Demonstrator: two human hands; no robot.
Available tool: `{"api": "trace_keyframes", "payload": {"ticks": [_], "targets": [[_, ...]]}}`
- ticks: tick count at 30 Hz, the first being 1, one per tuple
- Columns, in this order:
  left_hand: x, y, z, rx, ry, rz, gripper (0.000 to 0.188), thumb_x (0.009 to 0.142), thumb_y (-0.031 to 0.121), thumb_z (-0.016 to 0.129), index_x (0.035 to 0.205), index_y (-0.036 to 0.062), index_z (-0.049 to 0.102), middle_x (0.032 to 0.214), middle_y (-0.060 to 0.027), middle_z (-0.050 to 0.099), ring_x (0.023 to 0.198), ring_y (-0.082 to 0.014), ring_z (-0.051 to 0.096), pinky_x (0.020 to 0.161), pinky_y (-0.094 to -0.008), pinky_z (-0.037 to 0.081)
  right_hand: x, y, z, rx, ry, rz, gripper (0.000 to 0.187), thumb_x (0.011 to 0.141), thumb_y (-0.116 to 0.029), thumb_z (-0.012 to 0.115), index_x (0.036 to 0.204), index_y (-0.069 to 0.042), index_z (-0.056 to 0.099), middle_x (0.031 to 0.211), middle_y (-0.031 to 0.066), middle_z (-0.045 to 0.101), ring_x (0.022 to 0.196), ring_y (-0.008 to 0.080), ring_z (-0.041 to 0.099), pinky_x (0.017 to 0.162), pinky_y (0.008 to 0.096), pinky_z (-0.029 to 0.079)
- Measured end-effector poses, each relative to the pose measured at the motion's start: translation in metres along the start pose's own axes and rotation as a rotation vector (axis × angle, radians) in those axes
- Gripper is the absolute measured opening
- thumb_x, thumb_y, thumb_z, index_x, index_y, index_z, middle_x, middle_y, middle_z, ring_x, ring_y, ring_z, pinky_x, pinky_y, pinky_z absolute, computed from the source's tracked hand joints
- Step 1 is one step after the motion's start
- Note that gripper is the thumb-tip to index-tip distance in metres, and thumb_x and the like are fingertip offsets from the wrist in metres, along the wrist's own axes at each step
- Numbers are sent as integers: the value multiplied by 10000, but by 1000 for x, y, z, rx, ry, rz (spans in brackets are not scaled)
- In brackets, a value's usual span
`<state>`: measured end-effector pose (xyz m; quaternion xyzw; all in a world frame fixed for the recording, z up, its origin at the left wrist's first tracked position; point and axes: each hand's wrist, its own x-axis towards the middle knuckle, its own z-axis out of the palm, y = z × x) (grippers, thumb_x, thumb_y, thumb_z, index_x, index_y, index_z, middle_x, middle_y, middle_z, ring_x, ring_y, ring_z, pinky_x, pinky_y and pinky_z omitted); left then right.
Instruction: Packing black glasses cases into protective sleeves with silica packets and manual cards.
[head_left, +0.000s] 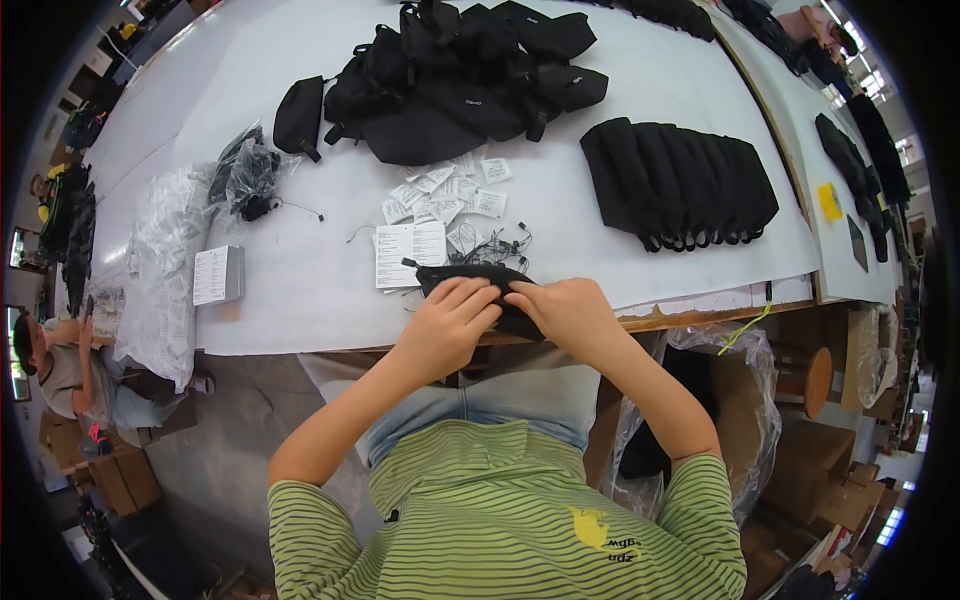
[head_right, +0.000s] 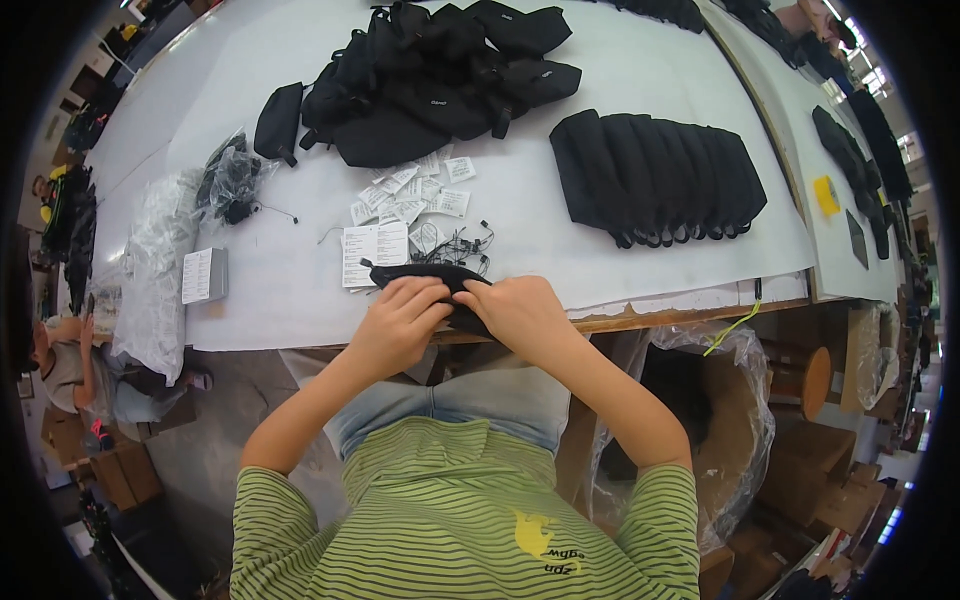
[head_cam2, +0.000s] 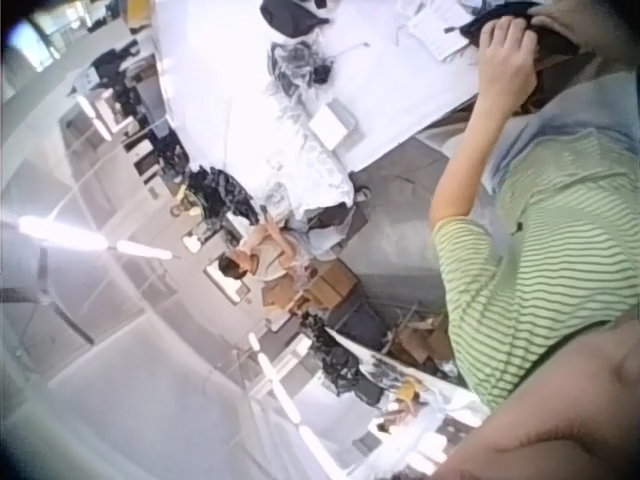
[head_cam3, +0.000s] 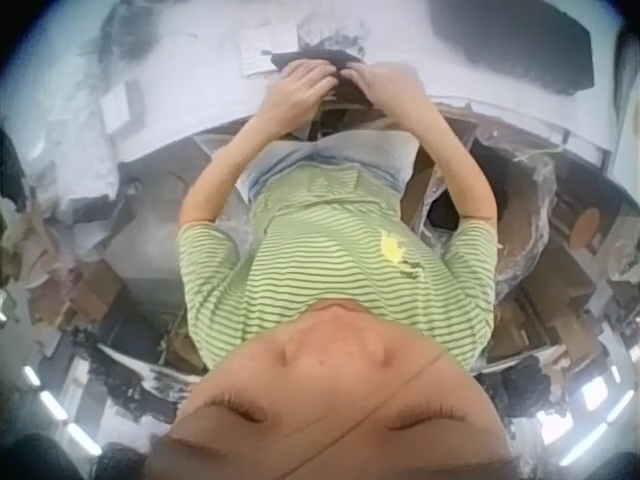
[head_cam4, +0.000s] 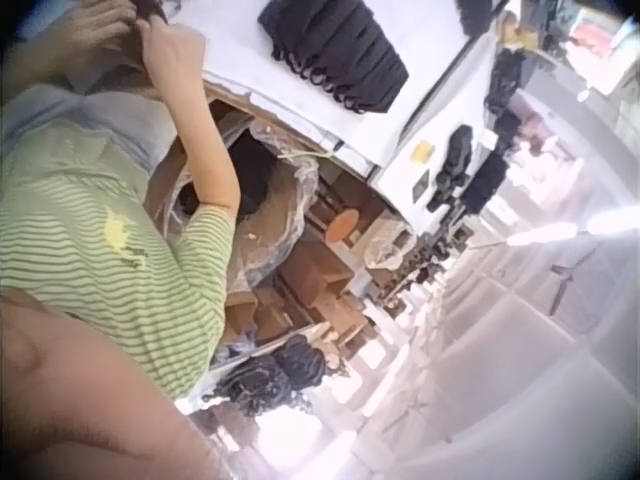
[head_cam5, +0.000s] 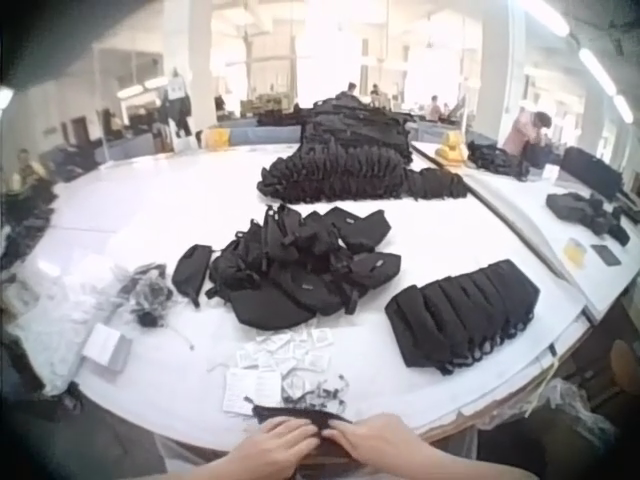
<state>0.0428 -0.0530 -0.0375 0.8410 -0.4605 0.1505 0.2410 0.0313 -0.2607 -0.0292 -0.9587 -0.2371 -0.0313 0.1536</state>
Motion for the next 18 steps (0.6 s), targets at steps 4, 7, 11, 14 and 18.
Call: {"api": "trace_keyframes", "payload": {"ticks": [4, 7, 11, 14, 18], "targets": [[-6, -1, 4, -83, -66, -119, 196, 735, 57, 643, 925, 58, 593, 870, -51, 606, 918, -226, 588, 861, -354, 423, -7, 3, -4, 143, 41, -27, 239, 831, -325, 663, 928, -107, 660, 564, 77, 590, 510, 266, 578, 480, 357, 428], [9, -6, -11, -189, -190, -223, 128, 798, 116, 621, 901, 45, 594, 846, -80, 613, 843, -243, 593, 785, -350, 443, -14, 7, -11, 200, -9, -78, 240, 790, -321, 702, 875, -104, 647, 569, 76, 593, 521, 274, 579, 493, 366, 435], [38, -45, -8, -640, 59, -577, 168, 877, 194, 621, 925, 34, 634, 843, -58, 641, 716, -158, 559, 699, -281, 445, -19, 13, -3, 120, -63, -59, 227, 730, -297, 742, 801, -102, 653, 565, 69, 592, 522, 268, 578, 499, 358, 440], [40, -111, 20, -252, 156, -598, 259, 838, 234, 662, 1005, 42, 616, 920, -67, 629, 832, -216, 590, 739, -333, 464, -18, 8, -3, 128, -37, -82, 212, 718, -285, 747, 738, -96, 655, 564, 67, 592, 519, 264, 577, 499, 357, 440], [39, -132, 44, 126, 116, -533, 268, 799, 217, 685, 1020, 82, 614, 1022, -64, 570, 958, -251, 569, 821, -383, 465, -19, 11, -1, 128, -29, -110, 209, 716, -284, 748, 698, -98, 655, 553, 59, 585, 516, 252, 575, 501, 351, 436]]}}
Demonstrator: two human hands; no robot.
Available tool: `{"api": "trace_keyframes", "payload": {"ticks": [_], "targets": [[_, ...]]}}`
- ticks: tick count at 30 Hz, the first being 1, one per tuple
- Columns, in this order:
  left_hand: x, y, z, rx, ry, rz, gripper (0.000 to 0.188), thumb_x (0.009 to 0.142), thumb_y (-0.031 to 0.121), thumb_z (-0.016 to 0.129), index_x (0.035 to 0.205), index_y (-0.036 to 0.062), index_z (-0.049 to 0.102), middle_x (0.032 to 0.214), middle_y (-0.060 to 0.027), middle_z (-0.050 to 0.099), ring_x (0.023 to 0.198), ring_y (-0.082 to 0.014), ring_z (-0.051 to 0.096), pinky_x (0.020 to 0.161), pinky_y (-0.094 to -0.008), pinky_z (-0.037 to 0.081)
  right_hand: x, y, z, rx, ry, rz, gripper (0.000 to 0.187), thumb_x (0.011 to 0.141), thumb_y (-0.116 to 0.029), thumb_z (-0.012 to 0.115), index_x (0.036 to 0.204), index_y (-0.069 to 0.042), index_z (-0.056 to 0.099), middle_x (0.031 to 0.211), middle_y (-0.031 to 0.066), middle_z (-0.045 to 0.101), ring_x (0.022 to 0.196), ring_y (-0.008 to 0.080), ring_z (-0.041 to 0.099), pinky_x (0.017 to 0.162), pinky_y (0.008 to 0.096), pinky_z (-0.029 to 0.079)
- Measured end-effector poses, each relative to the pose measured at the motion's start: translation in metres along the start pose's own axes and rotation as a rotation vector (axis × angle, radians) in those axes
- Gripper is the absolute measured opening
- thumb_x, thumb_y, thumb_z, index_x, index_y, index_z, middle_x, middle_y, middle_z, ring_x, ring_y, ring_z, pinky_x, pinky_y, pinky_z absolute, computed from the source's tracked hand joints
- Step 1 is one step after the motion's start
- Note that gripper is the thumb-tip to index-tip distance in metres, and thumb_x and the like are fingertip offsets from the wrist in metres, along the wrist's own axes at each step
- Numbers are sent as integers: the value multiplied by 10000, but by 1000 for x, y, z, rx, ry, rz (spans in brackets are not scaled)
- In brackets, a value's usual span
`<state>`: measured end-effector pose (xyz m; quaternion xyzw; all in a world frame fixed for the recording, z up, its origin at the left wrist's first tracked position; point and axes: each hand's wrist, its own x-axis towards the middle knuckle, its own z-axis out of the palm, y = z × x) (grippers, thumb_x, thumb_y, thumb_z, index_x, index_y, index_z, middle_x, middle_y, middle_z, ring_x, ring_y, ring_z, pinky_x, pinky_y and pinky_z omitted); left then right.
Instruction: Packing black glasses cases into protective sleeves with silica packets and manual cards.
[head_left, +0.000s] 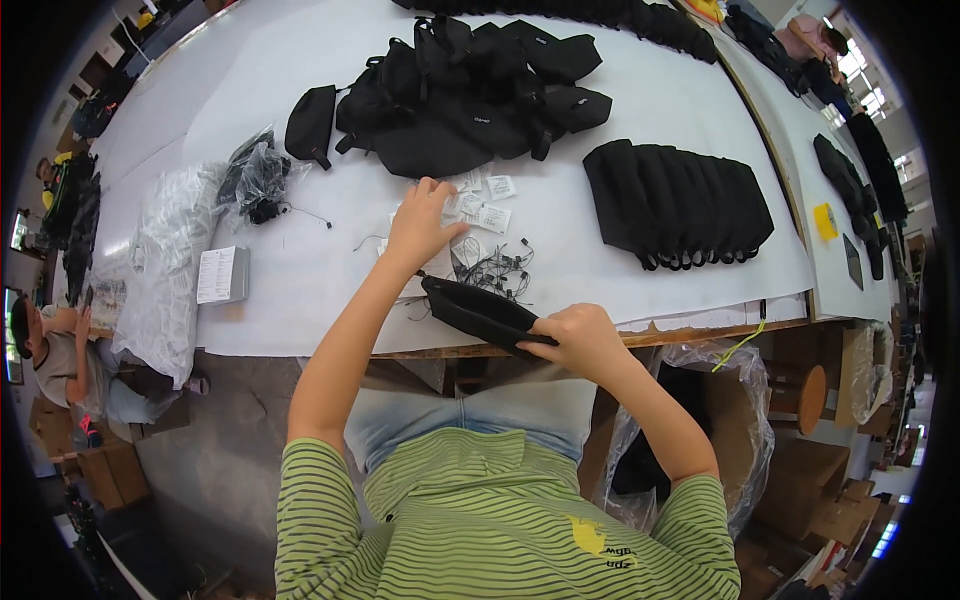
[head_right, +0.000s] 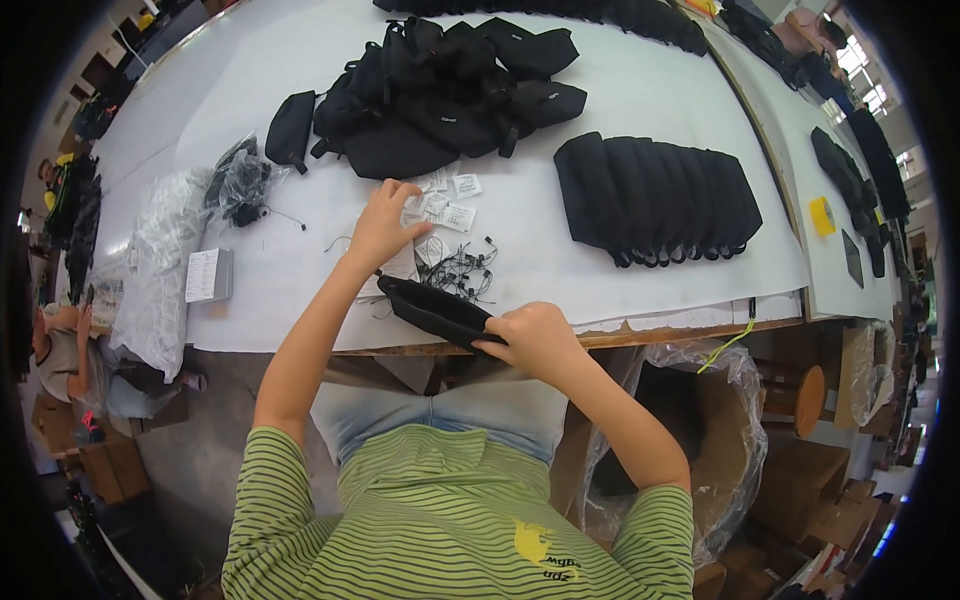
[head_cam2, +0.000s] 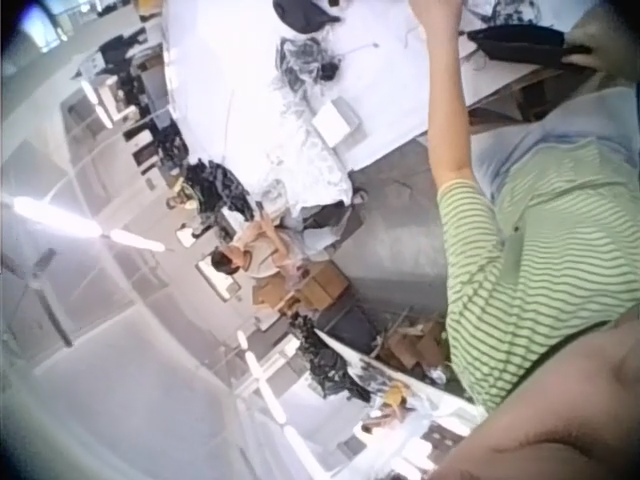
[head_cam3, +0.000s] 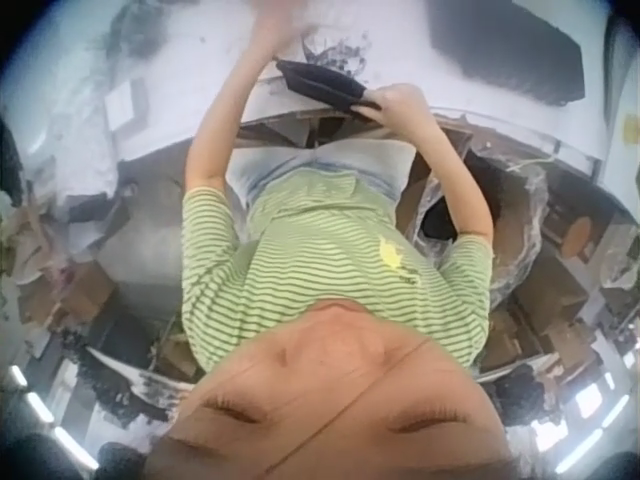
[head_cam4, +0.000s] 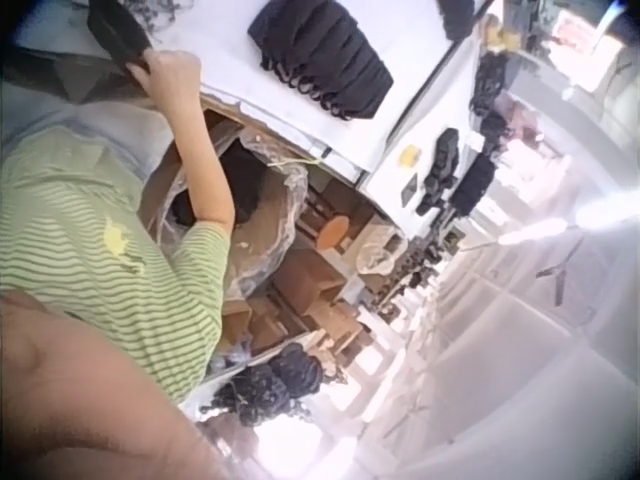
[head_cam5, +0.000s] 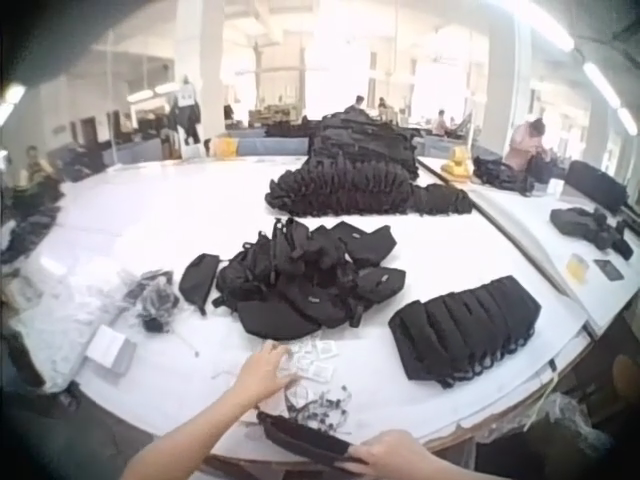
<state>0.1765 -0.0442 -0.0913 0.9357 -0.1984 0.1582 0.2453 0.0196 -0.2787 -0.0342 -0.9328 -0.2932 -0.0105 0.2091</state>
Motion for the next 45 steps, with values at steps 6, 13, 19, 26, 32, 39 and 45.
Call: {"api": "trace_keyframes", "payload": {"ticks": [6, 13, 19, 26, 32, 39, 45], "targets": [[9, 0, -16, -216, -61, -109, 172, 785, 174, 675, 933, 86, 661, 881, -57, 633, 775, -267, 606, 703, -362, 490, 5, 1, -11, -118, 134, -150, 188, 728, -286, 732, 710, -122, 643, 537, 26, 544, 509, 223, 547, 503, 331, 421], [13, 17, -47, -506, 50, -193, 119, 813, 164, 665, 869, 61, 689, 956, -78, 666, 835, -208, 634, 726, -317, 466, 20, 15, -5, -180, 180, -169, 222, 746, -278, 719, 679, -116, 583, 511, 19, 495, 491, 216, 520, 491, 339, 405], [-16, 61, -74, -644, -119, -24, 112, 813, 155, 670, 873, 69, 707, 1007, -71, 637, 988, -231, 569, 841, -333, 434, 23, 17, -2, -169, 168, -130, 254, 756, -286, 713, 653, -112, 560, 518, 23, 513, 494, 227, 528, 490, 341, 407], [-52, 65, -72, -344, -85, 160, 113, 822, 181, 669, 872, 87, 707, 1003, -36, 651, 1008, -232, 552, 985, -375, 353, 26, 18, -2, -141, 184, -123, 259, 757, -281, 714, 636, -112, 560, 524, 28, 529, 492, 227, 531, 483, 342, 405], [-55, 65, -78, -516, -195, 108, 93, 789, 169, 702, 853, 102, 691, 831, -9, 666, 920, -213, 594, 970, -374, 361, 26, 19, 0, -148, 178, -105, 259, 756, -281, 713, 635, -111, 561, 529, 28, 531, 493, 231, 530, 484, 346, 404], [-57, 69, -77, -480, -40, 237, 111, 761, 89, 715, 869, 112, 698, 837, 4, 680, 951, -177, 609, 965, -395, 382, 27, 20, 1, -168, 167, -105, 239, 748, -279, 720, 651, -114, 576, 523, 28, 526, 488, 229, 526, 478, 348, 397], [-72, 73, -75, -282, -27, 218, 266, 763, 175, 735, 1012, 119, 662, 1132, -59, 601, 1095, -243, 536, 1015, -413, 320, 26, 18, -1, -154, 220, -110, 177, 725, -262, 743, 689, -117, 648, 531, 27, 552, 481, 212, 533, 476, 322, 395]]}}
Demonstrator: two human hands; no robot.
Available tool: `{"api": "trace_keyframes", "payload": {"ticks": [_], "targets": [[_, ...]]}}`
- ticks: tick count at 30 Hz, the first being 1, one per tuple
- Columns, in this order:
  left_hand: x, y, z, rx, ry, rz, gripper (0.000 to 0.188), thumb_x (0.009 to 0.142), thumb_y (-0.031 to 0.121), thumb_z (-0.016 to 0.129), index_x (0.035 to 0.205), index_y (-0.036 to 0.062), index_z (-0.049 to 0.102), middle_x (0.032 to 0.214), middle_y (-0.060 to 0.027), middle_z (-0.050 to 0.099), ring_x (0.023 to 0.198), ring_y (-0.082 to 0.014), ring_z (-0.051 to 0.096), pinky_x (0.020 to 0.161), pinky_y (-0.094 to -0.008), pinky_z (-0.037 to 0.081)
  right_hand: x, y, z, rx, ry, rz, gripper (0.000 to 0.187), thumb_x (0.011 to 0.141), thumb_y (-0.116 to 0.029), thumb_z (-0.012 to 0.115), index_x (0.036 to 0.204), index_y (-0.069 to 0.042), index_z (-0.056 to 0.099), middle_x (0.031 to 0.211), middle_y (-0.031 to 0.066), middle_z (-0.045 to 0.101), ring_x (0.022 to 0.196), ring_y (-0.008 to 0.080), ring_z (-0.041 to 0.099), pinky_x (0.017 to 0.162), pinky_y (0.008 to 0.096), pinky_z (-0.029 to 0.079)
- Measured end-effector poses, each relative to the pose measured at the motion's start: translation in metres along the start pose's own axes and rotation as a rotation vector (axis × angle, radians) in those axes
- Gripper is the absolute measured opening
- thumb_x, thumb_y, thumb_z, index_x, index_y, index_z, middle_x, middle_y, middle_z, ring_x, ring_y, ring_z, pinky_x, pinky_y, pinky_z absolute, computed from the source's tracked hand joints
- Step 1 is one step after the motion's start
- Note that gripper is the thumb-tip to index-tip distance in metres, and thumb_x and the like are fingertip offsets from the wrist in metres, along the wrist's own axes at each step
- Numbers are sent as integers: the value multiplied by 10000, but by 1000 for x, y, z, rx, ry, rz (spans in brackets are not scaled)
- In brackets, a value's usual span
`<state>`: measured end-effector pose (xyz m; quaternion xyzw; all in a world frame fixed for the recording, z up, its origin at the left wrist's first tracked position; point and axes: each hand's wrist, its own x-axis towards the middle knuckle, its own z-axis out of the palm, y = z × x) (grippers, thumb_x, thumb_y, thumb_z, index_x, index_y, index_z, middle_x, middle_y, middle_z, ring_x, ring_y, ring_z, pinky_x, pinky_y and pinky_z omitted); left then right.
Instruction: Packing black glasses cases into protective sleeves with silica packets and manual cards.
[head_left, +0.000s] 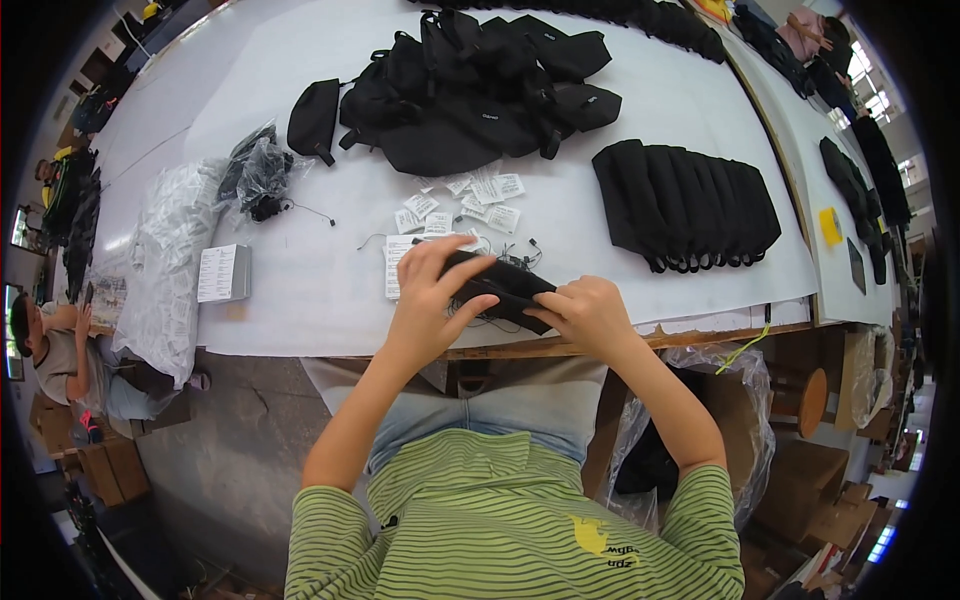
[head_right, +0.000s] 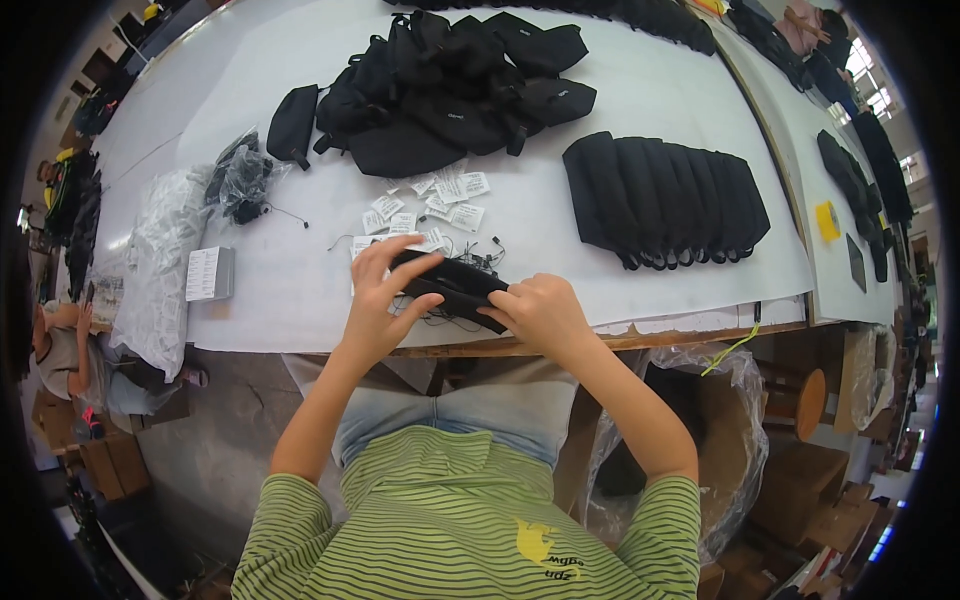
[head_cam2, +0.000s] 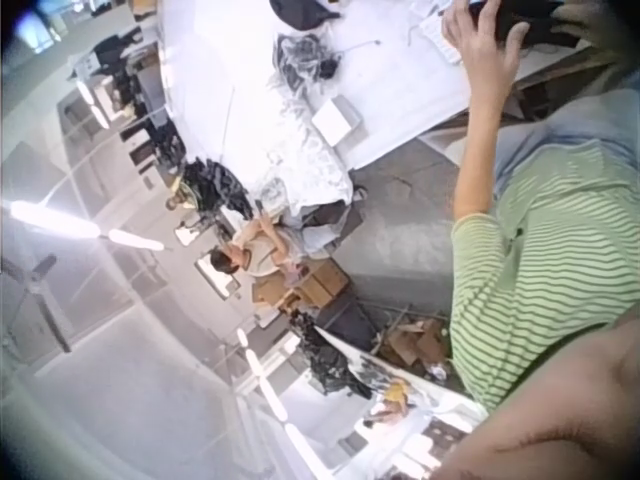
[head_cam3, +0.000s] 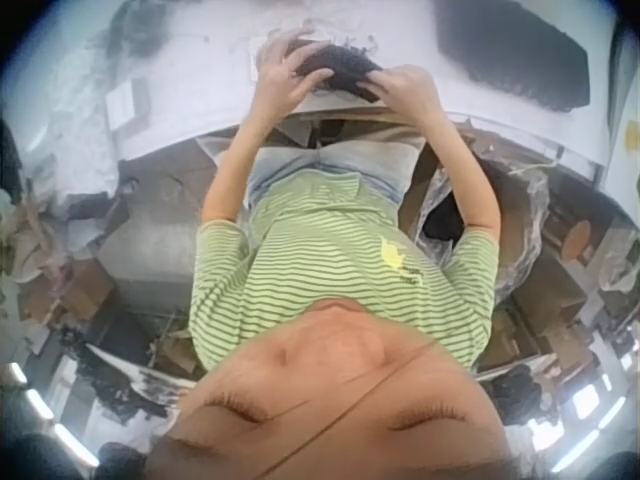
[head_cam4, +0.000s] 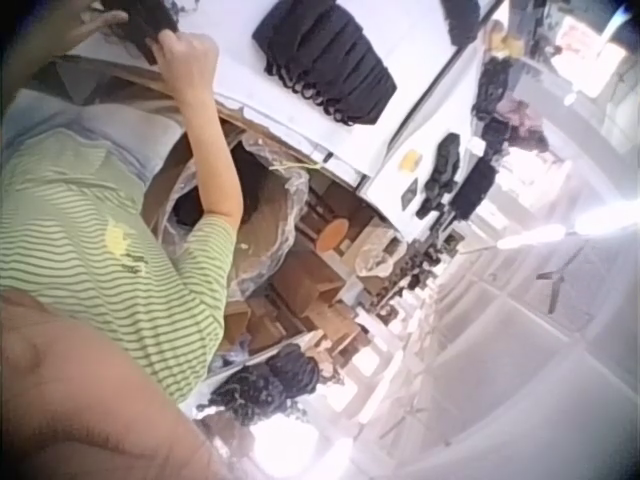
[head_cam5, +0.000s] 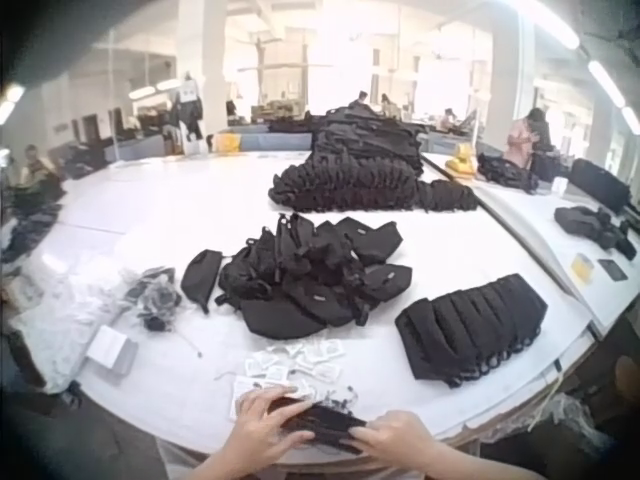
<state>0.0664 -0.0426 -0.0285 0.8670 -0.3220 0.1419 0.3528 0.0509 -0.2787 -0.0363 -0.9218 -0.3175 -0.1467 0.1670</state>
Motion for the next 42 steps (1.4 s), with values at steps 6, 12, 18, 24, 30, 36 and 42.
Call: {"api": "trace_keyframes", "payload": {"ticks": [6, 12, 18, 24, 30, 36, 42], "targets": [[-20, 19, 24, -1175, 587, -633, 610, 803, 152, 722, 1315, 45, 408, 1319, -98, 434, 1201, -262, 460, 1023, -392, 371, 16, -33, -21, 267, 230, 148, 167, 683, -228, 786, 716, -91, 695, 546, 42, 587, 477, 209, 555, 470, 308, 405], [-14, 26, 32, -1755, 546, -1056, 502, 816, 135, 705, 1246, 53, 461, 1139, -68, 579, 1041, -191, 584, 891, -351, 498, 22, -68, -9, 539, 414, 424, 165, 825, -197, 700, 760, -46, 686, 517, 2, 538, 425, 108, 468, 434, 255, 349], [-10, 34, 25, -1656, 585, -1053, 421, 798, 112, 713, 1168, 32, 528, 1053, -67, 621, 961, -187, 616, 836, -325, 520, -7, -72, 33, 1385, 557, 1087, 319, 987, -241, 461, 895, 0, 648, 639, -22, 545, 539, 35, 396, 478, 216, 266], [-18, 34, 11, -1573, 60, -986, 390, 762, 72, 734, 1110, -15, 579, 1001, -97, 653, 881, -171, 645, 790, -300, 532, 14, -53, 4, 1437, 402, 727, 241, 961, -171, 505, 995, 28, 635, 979, 51, 622, 911, 98, 529, 784, 220, 401], [-19, 41, 16, -1603, -120, -1075, 384, 752, 67, 739, 1087, -36, 581, 960, -103, 659, 829, -162, 656, 728, -298, 556, 34, -34, -11, 968, 678, 553, 186, 804, -41, 692, 981, -18, 640, 973, 46, 655, 802, 113, 581, 697, 229, 446], [-16, 46, 18, -1620, 9, -1101, 379, 770, 74, 720, 1104, -26, 570, 962, -107, 653, 812, -172, 660, 713, -305, 565, 30, -41, -11, 609, 640, 526, 139, 717, -15, 735, 825, -28, 648, 811, 32, 604, 678, 137, 505, 591, 253, 399], [-5, 23, 7, -1916, 308, -1188, 246, 855, 148, 636, 1045, -5, 604, 913, -122, 674, 767, -201, 680, 678, -318, 583, 17, -80, -27, 827, 361, 465, 134, 695, -36, 752, 767, -14, 642, 788, 40, 591, 732, 165, 508, 617, 266, 411]]}}
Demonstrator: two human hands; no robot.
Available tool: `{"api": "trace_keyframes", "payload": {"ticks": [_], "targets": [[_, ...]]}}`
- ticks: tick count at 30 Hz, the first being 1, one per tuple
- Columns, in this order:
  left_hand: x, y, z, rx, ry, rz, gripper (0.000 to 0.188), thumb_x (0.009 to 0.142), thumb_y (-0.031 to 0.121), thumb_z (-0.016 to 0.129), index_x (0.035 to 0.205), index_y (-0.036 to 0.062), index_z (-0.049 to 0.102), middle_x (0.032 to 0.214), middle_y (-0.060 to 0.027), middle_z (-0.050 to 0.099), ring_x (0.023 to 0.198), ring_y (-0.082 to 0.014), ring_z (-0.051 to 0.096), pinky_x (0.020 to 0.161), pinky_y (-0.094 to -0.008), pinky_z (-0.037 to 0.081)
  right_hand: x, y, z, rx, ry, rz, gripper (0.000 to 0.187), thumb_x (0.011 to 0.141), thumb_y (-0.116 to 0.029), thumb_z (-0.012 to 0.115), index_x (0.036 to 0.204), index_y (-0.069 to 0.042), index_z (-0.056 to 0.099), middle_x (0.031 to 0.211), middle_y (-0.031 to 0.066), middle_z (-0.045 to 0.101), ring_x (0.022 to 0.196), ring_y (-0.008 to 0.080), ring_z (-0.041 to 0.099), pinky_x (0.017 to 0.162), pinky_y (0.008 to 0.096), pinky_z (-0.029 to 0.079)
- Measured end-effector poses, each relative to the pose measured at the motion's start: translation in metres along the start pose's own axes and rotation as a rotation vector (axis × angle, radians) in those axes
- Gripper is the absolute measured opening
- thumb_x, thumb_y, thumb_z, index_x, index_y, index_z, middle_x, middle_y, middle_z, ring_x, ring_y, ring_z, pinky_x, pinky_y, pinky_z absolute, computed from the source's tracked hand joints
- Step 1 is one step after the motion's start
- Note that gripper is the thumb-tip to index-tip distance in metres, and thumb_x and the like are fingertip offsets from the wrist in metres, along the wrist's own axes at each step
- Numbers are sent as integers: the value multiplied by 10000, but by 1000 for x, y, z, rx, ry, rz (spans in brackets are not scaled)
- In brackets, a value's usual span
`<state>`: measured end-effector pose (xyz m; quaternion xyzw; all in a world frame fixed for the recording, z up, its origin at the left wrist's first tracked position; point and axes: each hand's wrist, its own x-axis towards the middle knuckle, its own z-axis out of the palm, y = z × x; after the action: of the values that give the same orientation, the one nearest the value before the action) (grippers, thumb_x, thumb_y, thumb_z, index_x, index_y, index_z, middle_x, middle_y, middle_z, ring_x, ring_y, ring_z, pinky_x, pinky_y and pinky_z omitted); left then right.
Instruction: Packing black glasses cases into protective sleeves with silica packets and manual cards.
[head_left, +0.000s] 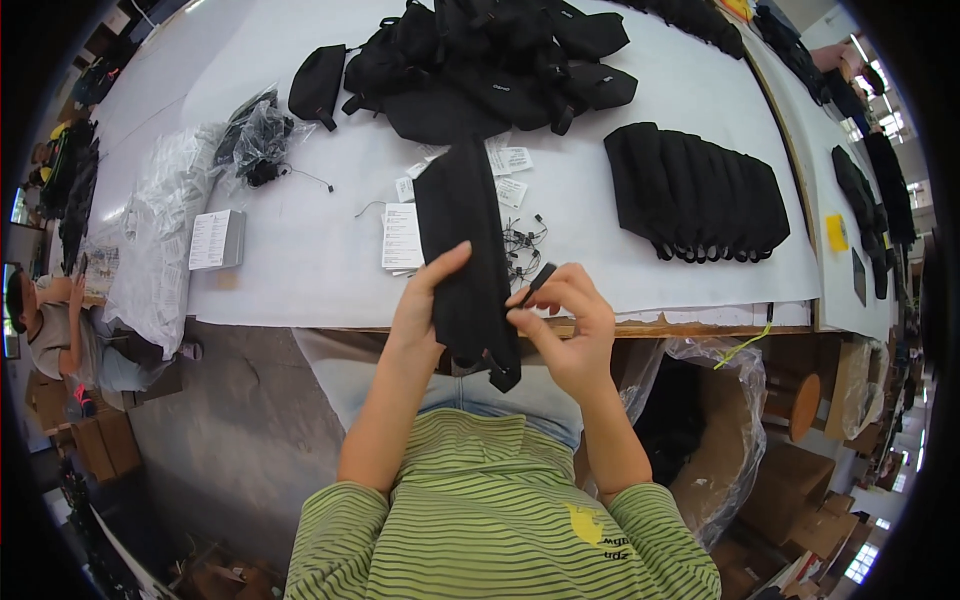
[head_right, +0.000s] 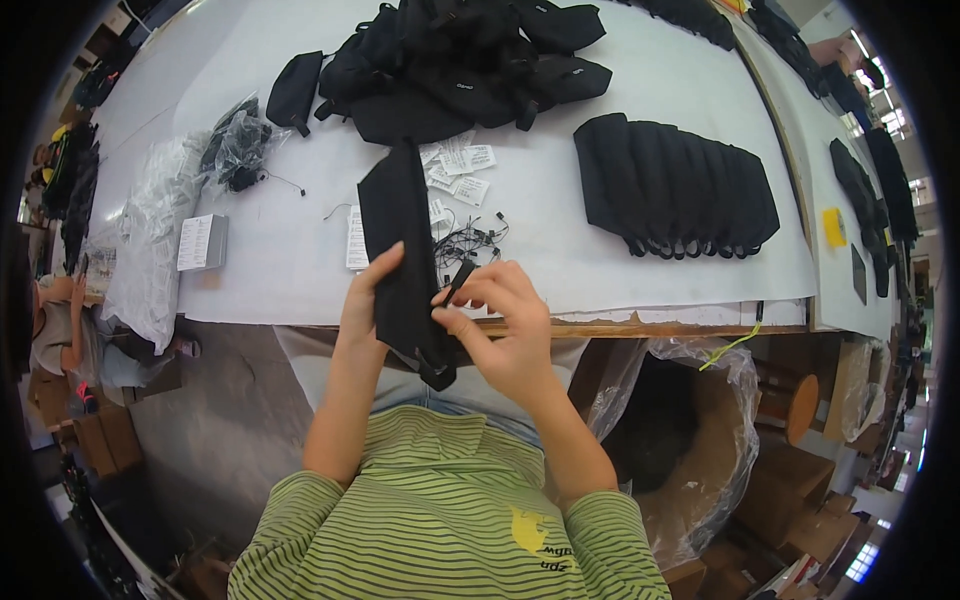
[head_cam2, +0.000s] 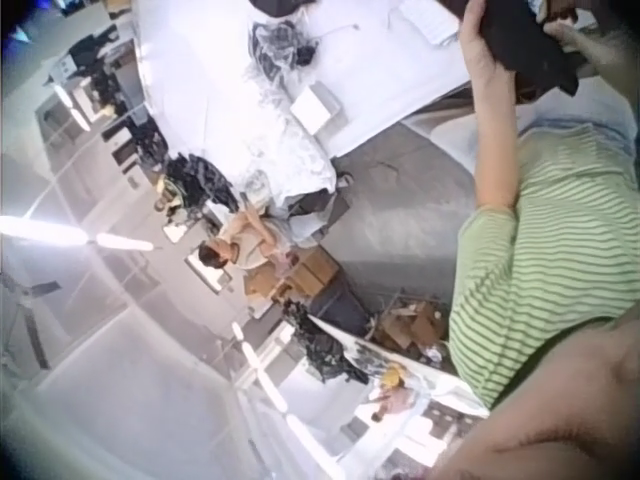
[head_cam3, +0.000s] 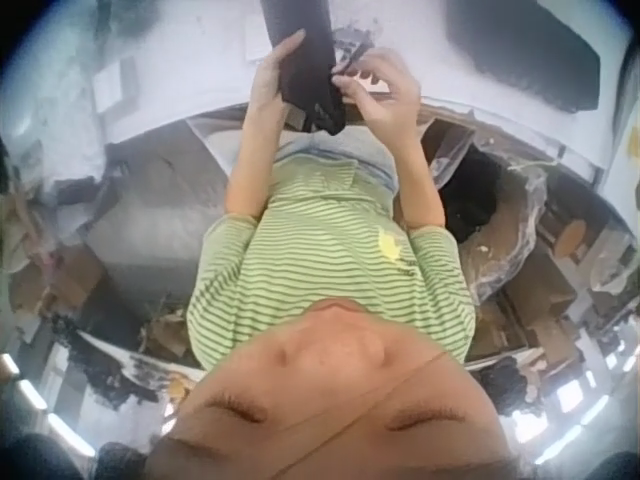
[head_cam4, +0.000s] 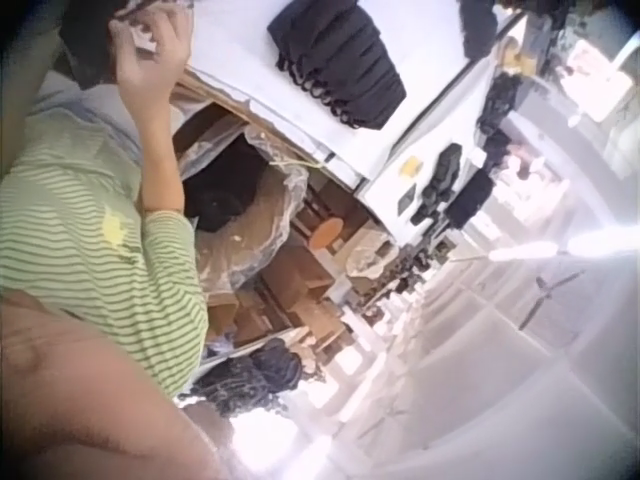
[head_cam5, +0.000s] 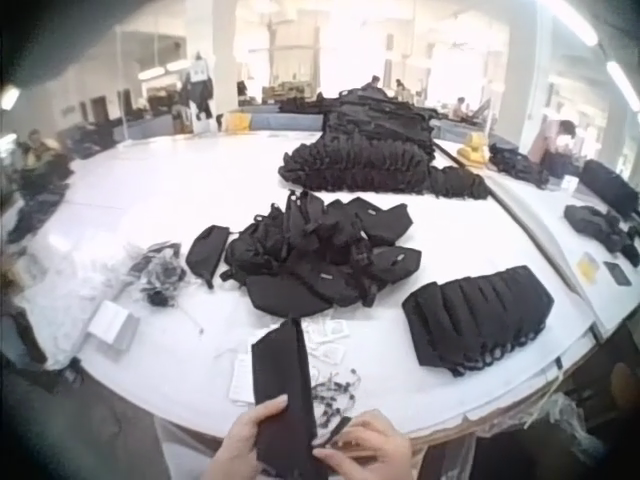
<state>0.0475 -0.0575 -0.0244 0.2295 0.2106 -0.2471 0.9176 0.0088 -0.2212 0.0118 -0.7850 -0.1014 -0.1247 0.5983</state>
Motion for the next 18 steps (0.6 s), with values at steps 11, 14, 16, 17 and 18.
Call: {"api": "trace_keyframes", "payload": {"ticks": [11, 14, 16, 17, 18], "targets": [[2, 18, -3, -109, 28, 101, 230, 896, 216, 593, 997, 12, 634, 855, -123, 686, 718, -240, 684, 635, -330, 585, 1, -9, 0, -144, -9, -71, 273, 728, -91, 745, 948, -9, 607, 987, 99, 584, 906, 249, 521, 790, 308, 421], [-3, 16, 2, 8, 158, 256, 262, 921, 222, 556, 1057, 4, 608, 963, -117, 677, 865, -237, 669, 753, -348, 562, -2, -23, -3, -400, -77, -191, 464, 714, -173, 749, 1151, -135, 599, 1199, 78, 530, 1102, 255, 483, 931, 359, 359], [-11, 12, -1, -27, 29, 208, 310, 901, 207, 595, 1152, 35, 536, 1128, -72, 614, 1037, -187, 594, 906, -363, 474, -9, -24, 3, -610, -272, -307, 567, 692, -239, 739, 1235, -277, 580, 1292, 48, 494, 1228, 238, 432, 1026, 411, 285], [-14, 7, 1, -26, 20, 196, 310, 901, 207, 595, 1152, 35, 536, 1128, -72, 614, 1037, -187, 594, 906, -363, 474, -10, -22, 5, -675, -287, -323, 542, 676, -222, 740, 1199, -279, 608, 1260, 46, 513, 1206, 233, 456, 1030, 405, 297], [-18, 3, 1, -34, -40, 156, 317, 927, 221, 549, 1175, 26, 518, 1141, -96, 609, 1028, -208, 602, 894, -371, 487, -8, -10, 7, -688, -231, -379, 527, 674, -181, 733, 1183, -269, 623, 1217, 52, 537, 1156, 236, 492, 1004, 407, 333]]}}
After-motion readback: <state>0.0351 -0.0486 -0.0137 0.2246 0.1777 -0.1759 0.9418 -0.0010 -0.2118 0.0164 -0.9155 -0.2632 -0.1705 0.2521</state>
